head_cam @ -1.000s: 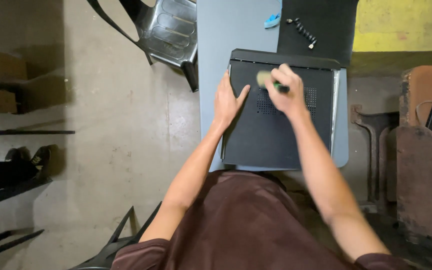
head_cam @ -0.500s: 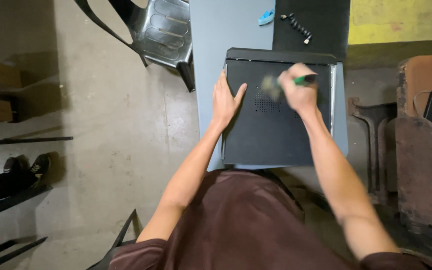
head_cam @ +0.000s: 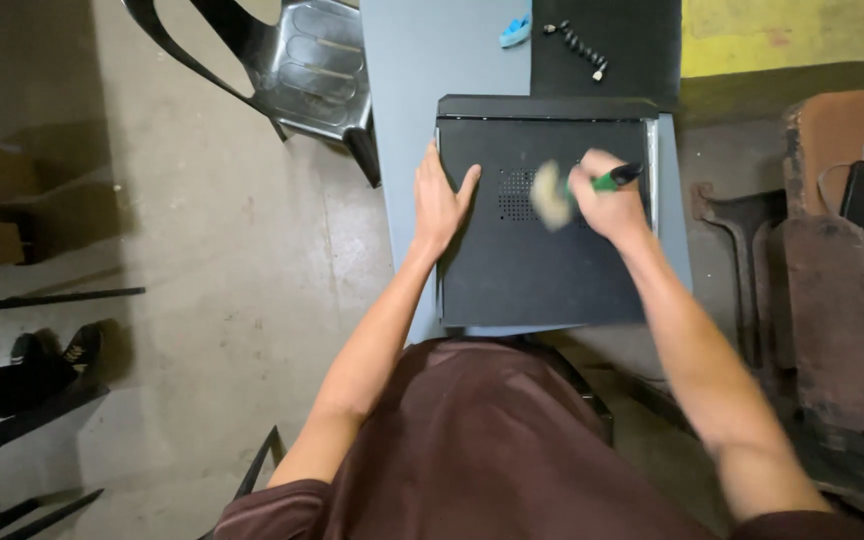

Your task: Using a brush to remove dust from the side panel of a computer case.

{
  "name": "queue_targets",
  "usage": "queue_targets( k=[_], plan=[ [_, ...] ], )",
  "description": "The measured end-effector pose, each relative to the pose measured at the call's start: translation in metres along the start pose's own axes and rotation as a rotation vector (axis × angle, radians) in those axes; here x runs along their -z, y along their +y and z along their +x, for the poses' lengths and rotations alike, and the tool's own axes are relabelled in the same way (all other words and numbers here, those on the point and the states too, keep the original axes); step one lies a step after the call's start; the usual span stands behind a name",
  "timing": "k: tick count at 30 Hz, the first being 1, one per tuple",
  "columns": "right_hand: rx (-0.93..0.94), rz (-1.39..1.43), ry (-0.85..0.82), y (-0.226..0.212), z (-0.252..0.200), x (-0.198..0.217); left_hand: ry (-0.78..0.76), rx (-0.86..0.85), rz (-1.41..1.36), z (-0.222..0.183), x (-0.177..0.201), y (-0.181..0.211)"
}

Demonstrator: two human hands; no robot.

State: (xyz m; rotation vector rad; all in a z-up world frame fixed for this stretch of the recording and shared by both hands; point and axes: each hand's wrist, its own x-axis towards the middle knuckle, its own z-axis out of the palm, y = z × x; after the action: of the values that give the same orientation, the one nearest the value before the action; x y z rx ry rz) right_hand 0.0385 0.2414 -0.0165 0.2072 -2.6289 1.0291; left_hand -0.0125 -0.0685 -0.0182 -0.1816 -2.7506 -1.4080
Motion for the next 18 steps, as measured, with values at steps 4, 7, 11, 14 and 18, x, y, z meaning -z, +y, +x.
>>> queue_targets(
  k=[4,7,11,14,18],
  plan=[
    [0.001,-0.099,0.081,0.038,-0.025,0.036,-0.018,-0.002,0.001,-0.001,-0.008,-0.003],
    [-0.078,-0.136,0.054,0.028,-0.03,0.047,-0.01,-0.006,-0.027,0.001,-0.002,-0.005],
    [-0.224,-0.076,0.096,0.029,-0.047,0.067,-0.004,-0.024,-0.014,0.0,-0.006,-0.007],
    [-0.22,-0.095,0.07,0.036,-0.04,0.078,0.009,-0.02,-0.018,0.011,0.0,-0.011],
    [-0.379,0.085,-0.154,-0.042,-0.062,0.088,0.001,-0.001,-0.027,0.001,-0.005,-0.009]
  ],
)
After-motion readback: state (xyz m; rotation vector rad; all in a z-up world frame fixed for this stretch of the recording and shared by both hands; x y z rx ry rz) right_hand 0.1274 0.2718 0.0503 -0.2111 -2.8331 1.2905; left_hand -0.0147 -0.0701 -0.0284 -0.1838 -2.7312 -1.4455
